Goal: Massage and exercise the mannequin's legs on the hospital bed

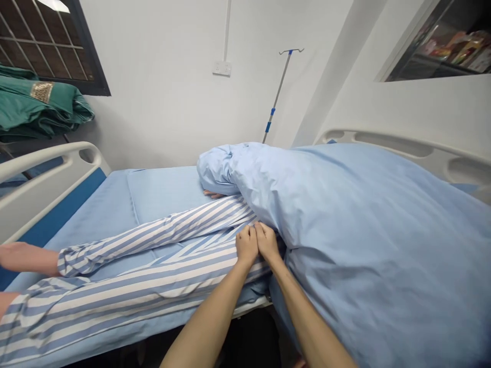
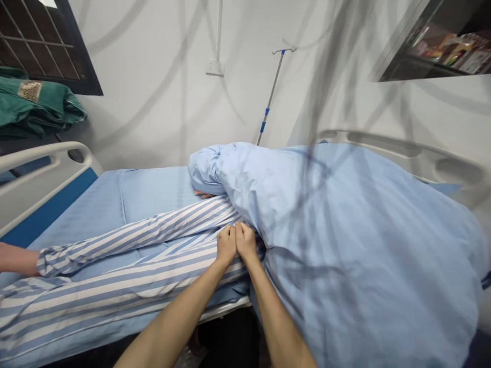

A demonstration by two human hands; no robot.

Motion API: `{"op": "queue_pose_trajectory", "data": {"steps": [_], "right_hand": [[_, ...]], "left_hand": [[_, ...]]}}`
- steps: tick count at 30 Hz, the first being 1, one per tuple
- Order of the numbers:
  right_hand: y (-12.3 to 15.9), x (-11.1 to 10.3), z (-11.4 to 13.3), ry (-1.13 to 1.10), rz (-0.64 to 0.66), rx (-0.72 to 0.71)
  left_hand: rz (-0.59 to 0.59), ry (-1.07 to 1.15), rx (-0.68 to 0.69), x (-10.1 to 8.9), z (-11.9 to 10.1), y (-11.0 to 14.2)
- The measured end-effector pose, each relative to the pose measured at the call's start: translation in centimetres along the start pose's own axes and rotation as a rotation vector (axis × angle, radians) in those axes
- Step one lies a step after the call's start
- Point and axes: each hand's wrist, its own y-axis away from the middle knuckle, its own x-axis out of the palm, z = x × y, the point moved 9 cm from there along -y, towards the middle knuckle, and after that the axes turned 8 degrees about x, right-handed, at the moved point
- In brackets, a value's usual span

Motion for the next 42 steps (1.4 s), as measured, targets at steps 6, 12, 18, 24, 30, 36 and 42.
{"op": "queue_pose_trajectory", "data": {"steps": [6, 12, 18, 24, 30, 36, 42], "right_hand": [[0.1, -1.1, 1.6, 0.18, -0.037, -0.096], [0.8, -1.1, -2.5, 0.154, -0.157, 0.035], [1.0, -0.6, -2.4, 0.194, -0.064, 0.029], [0.9, -0.6, -3.0, 0.216, -0.075, 0.074], [0.8, -0.2, -3.2, 0.231, -0.041, 0.069], [0.8, 0.0, -3.1, 0.288, -0.054, 0.072], [0.7, 0.6, -2.8, 0.388, -0.016, 0.061]], "left_hand": [[0.053, -0.035, -0.009, 0.1, 0.1, 0.2], [0.077, 0.005, -0.02, 0.4, 0.0, 0.5], [0.408, 0.15, 0.092, -3.8, 2.0, 0.3], [0.24, -0.068, -0.041, -26.6, 10.9, 0.9], [0.063, -0.314, -0.199, -43.9, 17.9, 5.5], [-0.12, -0.628, -0.242, -46.5, 21.1, 9.1], [-0.058, -0.753, -0.241, -45.8, 21.2, 9.3]]}}
